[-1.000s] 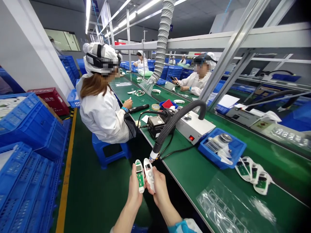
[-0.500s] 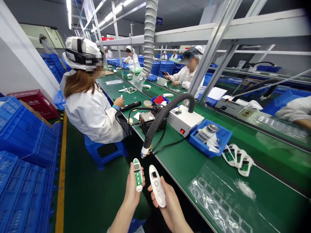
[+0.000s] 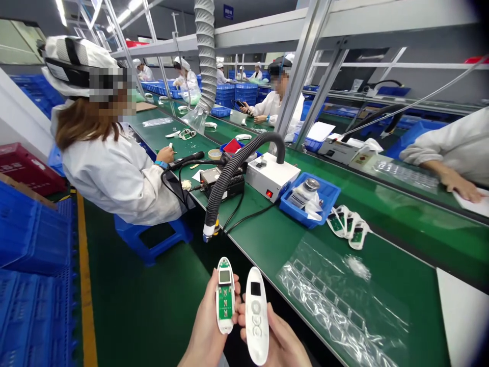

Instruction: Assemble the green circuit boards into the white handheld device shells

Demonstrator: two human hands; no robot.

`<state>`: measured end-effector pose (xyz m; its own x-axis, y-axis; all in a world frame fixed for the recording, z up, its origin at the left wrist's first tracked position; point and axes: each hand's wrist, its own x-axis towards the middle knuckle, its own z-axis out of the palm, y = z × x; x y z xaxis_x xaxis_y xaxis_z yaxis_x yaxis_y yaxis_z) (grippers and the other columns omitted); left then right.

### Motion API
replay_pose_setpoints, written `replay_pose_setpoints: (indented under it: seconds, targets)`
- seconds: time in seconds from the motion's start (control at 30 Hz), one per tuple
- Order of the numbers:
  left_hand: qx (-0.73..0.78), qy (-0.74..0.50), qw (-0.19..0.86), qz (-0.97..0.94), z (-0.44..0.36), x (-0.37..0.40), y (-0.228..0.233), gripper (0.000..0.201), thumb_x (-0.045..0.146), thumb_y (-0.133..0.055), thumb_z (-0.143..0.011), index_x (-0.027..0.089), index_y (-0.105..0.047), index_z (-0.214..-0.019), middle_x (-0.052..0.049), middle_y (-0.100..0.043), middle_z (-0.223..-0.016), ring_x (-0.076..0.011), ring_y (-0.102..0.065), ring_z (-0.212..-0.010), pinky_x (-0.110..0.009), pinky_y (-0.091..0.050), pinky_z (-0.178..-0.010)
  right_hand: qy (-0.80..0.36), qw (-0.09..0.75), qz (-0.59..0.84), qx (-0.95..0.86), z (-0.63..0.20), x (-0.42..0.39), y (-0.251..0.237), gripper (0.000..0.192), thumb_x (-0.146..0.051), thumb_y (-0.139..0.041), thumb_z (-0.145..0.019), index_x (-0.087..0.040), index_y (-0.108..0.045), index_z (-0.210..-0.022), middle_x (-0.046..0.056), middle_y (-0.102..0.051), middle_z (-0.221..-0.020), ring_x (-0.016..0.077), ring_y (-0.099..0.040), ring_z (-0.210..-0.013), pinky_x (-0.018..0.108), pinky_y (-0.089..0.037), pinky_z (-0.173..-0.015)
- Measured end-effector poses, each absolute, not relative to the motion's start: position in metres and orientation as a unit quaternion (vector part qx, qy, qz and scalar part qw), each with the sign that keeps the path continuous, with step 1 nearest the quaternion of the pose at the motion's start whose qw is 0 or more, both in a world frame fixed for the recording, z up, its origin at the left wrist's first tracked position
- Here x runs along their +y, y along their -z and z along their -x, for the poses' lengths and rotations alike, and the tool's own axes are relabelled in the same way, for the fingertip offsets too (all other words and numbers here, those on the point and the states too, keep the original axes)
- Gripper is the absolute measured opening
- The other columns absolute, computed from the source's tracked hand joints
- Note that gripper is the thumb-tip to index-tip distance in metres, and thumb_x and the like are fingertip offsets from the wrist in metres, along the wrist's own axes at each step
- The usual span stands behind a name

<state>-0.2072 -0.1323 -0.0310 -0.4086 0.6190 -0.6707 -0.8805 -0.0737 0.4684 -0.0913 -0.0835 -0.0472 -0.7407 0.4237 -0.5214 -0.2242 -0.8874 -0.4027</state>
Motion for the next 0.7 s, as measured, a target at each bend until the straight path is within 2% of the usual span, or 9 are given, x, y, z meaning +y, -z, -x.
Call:
replay_pose_setpoints:
  seconds: [0.17, 0.27, 0.37, 0.47, 0.57, 0.7]
  targets:
    - [0.434, -0.711, 0.534, 0.145, 0.204, -0.133, 0.027, 0.043, 0.055, -0.054, -0.082, 0.013, -0.064, -0.085, -0.001, -0.055, -0.073, -0.0095, -0.05, -0.052, -0.021, -0.039, -0.045, -0.924, 0.175, 0.301, -0.16, 0.086, -0.082, 0.046, 0.042, -0.047, -0.076, -0.069, -0.011, -0.074, -0.091, 0.012, -0.073, -0.086, 0.0239, -0.067, -0.08, 0.037, -0.051, -0.077]
    - [0.471, -0.713, 0.503, 0.13, 0.198, -0.134, 0.028, 0.041, 0.055, -0.059, -0.08, 0.015, -0.063, -0.089, 0.001, -0.054, -0.072, -0.0081, -0.049, -0.052, -0.02, -0.039, -0.046, -0.922, 0.182, 0.304, -0.158, 0.086, -0.081, 0.048, 0.042, -0.046, -0.076, -0.069, -0.01, -0.074, -0.09, 0.012, -0.073, -0.084, 0.0243, -0.067, -0.078, 0.038, -0.05, -0.077]
    - [0.56, -0.696, 0.448, 0.029, 0.19, -0.135, 0.034, 0.041, 0.046, -0.076, -0.067, 0.016, -0.062, -0.091, 0.004, -0.055, -0.065, -0.0069, -0.048, -0.049, -0.018, -0.039, -0.047, -0.913, 0.212, 0.316, -0.151, 0.087, -0.081, 0.052, 0.04, -0.045, -0.077, -0.069, -0.011, -0.074, -0.089, 0.01, -0.073, -0.079, 0.0237, -0.066, -0.076, 0.038, -0.049, -0.078]
    - [0.63, -0.655, 0.411, -0.073, 0.182, -0.132, 0.041, 0.04, 0.04, -0.083, -0.056, 0.014, -0.062, -0.078, 0.003, -0.057, -0.058, -0.0078, -0.046, -0.046, -0.019, -0.039, -0.045, -0.896, 0.264, 0.329, -0.139, 0.09, -0.081, 0.057, 0.036, -0.043, -0.079, -0.067, -0.014, -0.075, -0.088, 0.009, -0.073, -0.08, 0.0234, -0.065, -0.076, 0.037, -0.049, -0.077]
    - [0.667, -0.626, 0.387, -0.115, 0.178, -0.126, 0.046, 0.036, 0.042, -0.079, -0.06, 0.013, -0.064, -0.077, -0.001, -0.063, -0.062, -0.0118, -0.052, -0.051, -0.021, -0.042, -0.046, -0.88, 0.309, 0.335, -0.132, 0.094, -0.08, 0.062, 0.035, -0.044, -0.078, -0.067, -0.014, -0.076, -0.086, 0.008, -0.073, -0.078, 0.0212, -0.065, -0.071, 0.034, -0.048, -0.072]
    - [0.674, -0.604, 0.396, -0.158, 0.174, -0.119, 0.046, 0.042, 0.045, -0.076, -0.062, 0.012, -0.068, -0.087, -0.009, -0.072, -0.079, -0.024, -0.065, -0.075, -0.026, -0.051, -0.063, -0.87, 0.337, 0.324, -0.153, 0.094, -0.076, 0.061, 0.034, -0.045, -0.078, -0.067, -0.017, -0.076, -0.085, 0.008, -0.073, -0.077, 0.0222, -0.065, -0.072, 0.035, -0.048, -0.071]
